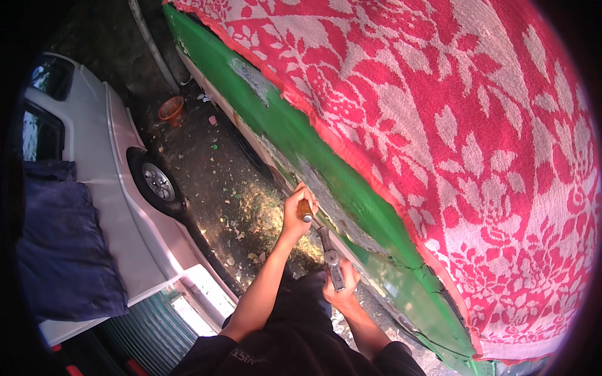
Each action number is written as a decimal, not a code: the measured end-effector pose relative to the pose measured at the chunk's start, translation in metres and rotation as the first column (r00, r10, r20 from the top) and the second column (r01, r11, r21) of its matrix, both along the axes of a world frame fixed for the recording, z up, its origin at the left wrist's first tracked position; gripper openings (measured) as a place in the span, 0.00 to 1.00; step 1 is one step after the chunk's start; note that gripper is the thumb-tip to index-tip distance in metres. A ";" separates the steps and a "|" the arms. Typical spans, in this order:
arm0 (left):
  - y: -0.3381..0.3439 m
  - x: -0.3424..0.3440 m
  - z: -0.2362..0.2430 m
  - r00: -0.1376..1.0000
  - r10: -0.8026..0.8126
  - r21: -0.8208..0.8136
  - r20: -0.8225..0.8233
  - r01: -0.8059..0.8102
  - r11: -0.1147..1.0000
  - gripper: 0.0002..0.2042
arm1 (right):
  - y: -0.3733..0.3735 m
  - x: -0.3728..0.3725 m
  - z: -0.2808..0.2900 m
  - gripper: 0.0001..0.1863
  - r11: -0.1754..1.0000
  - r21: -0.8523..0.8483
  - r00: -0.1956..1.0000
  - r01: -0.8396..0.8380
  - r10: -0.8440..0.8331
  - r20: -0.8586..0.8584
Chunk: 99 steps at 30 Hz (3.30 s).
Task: The person uses a chisel and hammer to scrape and remove old paint from the side panel of a green car. They then retrieve a spray can and a lighter, ignite the lighter, and apply heat to the car panel while continuing to scrape the surface.
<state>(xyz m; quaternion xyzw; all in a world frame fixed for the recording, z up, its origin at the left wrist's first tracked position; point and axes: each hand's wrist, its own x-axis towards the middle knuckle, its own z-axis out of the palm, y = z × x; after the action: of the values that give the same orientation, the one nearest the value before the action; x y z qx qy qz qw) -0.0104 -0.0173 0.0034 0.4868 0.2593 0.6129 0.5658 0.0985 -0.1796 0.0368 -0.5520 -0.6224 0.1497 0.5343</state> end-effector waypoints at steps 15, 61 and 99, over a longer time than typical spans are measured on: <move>0.004 -0.002 -0.009 0.972 -0.078 -0.182 0.221 0.119 0.976 0.13 | -0.001 -0.004 0.009 0.13 0.984 -0.180 1.000 -0.010 0.009 -0.005; -0.008 0.007 0.005 0.999 -0.016 -0.095 0.037 0.020 0.995 0.14 | 0.002 0.002 0.024 0.12 0.998 -0.030 0.999 -0.046 0.046 0.002; 0.000 0.000 -0.013 0.991 -0.020 -0.147 0.131 0.039 0.988 0.13 | 0.008 -0.002 -0.017 0.14 0.985 -0.171 1.000 -0.016 0.017 0.009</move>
<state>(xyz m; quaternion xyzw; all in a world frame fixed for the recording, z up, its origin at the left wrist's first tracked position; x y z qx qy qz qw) -0.0103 -0.0175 -0.0092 0.4061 0.2600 0.6137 0.6252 0.0969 -0.1720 0.0195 -0.5913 -0.6146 0.2041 0.4806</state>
